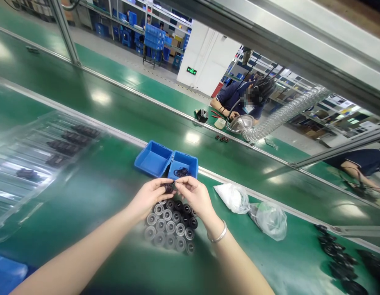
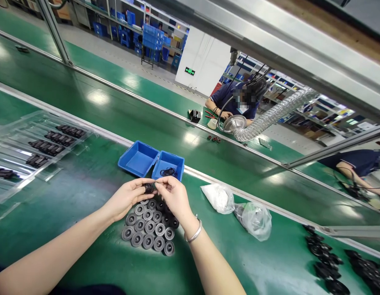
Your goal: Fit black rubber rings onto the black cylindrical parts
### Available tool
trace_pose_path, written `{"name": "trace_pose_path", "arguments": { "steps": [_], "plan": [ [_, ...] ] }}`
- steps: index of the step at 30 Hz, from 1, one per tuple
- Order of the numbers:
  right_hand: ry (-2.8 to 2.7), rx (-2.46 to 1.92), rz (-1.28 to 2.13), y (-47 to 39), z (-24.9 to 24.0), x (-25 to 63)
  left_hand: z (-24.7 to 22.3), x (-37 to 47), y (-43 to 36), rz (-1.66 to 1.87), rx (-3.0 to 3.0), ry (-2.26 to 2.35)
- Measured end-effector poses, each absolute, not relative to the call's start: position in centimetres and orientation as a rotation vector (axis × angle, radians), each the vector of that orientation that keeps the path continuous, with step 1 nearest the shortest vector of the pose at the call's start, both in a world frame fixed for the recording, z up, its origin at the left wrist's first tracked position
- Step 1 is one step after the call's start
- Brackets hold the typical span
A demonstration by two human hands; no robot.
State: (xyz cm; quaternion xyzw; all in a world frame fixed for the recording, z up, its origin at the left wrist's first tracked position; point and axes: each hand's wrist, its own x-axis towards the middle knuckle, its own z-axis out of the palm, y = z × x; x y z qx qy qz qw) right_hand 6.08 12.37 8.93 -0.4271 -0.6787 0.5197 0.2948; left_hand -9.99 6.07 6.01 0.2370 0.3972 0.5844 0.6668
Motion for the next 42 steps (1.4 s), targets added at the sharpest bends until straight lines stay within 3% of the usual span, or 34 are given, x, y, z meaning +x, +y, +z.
{"name": "trace_pose_path", "arguments": {
  "steps": [11, 23, 31, 42],
  "plan": [
    [-2.043, -1.170, 0.771, 11.8, 9.0, 5.9, 6.0, -10.5, 5.8, 1.336, 0.805, 0.972],
    [-2.015, -1.025, 1.061, 10.8, 9.6, 5.2, 5.5, -11.3, 6.0, 1.240, 1.020, 1.144],
    [-2.418, -1.088, 0.481, 4.4, 10.4, 6.9, 7.2, -14.9, 5.4, 1.329, 1.007, 1.320],
    [-2.780, -0.893, 0.303, 1.4, 6.2, 6.2, 5.7, -16.5, 4.3, 1.018, 1.453, 1.439]
  ]
}}
